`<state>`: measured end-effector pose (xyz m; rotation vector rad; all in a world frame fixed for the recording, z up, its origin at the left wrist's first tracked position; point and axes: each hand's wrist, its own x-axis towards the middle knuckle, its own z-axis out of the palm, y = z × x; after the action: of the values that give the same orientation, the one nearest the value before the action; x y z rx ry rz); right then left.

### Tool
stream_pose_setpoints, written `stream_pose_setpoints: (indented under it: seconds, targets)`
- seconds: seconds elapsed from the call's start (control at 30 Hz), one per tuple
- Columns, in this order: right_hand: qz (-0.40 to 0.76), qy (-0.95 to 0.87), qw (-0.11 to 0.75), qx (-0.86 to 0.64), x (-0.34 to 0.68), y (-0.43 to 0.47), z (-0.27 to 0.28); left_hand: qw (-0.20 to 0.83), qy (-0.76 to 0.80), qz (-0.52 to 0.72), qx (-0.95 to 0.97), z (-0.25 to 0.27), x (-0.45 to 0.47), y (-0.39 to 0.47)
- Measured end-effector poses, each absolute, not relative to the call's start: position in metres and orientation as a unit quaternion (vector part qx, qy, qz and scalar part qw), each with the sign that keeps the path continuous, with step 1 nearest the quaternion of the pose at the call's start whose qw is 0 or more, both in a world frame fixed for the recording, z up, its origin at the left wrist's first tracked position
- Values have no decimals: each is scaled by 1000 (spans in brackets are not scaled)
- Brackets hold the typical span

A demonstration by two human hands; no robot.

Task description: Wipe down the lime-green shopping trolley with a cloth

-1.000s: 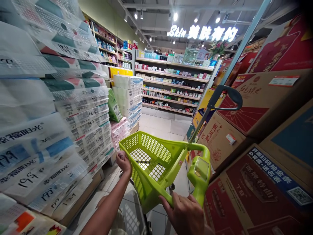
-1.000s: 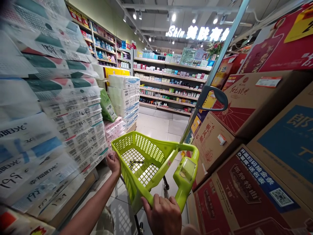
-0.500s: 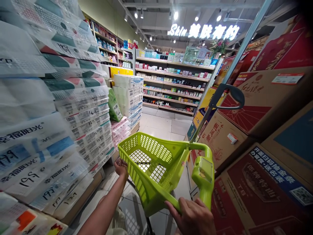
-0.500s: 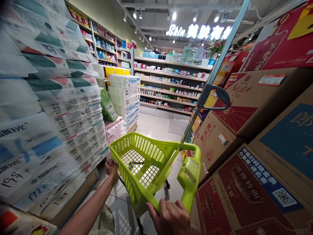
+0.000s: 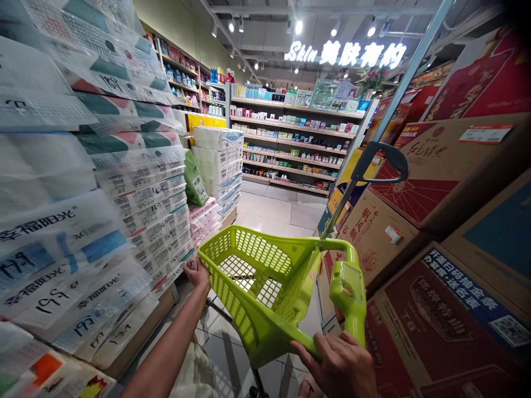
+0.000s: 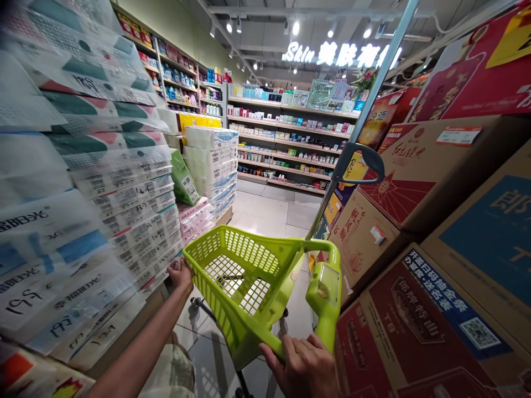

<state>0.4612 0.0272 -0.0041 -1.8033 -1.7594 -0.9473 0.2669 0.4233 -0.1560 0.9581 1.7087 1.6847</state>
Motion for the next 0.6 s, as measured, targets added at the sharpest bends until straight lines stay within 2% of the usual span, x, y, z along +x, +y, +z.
stream_pose_setpoints:
  seconds: [0.17, 0.33, 0.47, 0.6]
  targets:
    - [-328, -655, 221, -643, 498, 20, -7, 298, 669, 620, 281, -154, 258, 427]
    - [-337, -633, 178, -674, 529, 16, 7, 321, 684, 606, 249, -162, 251, 398]
    - [-321, -582, 200, -720, 491, 54, 9, 331, 651, 626, 273, -159, 252, 377]
    - [-239, -562, 196, -767, 437, 122, -23, 363, 635, 629, 262, -166, 265, 357]
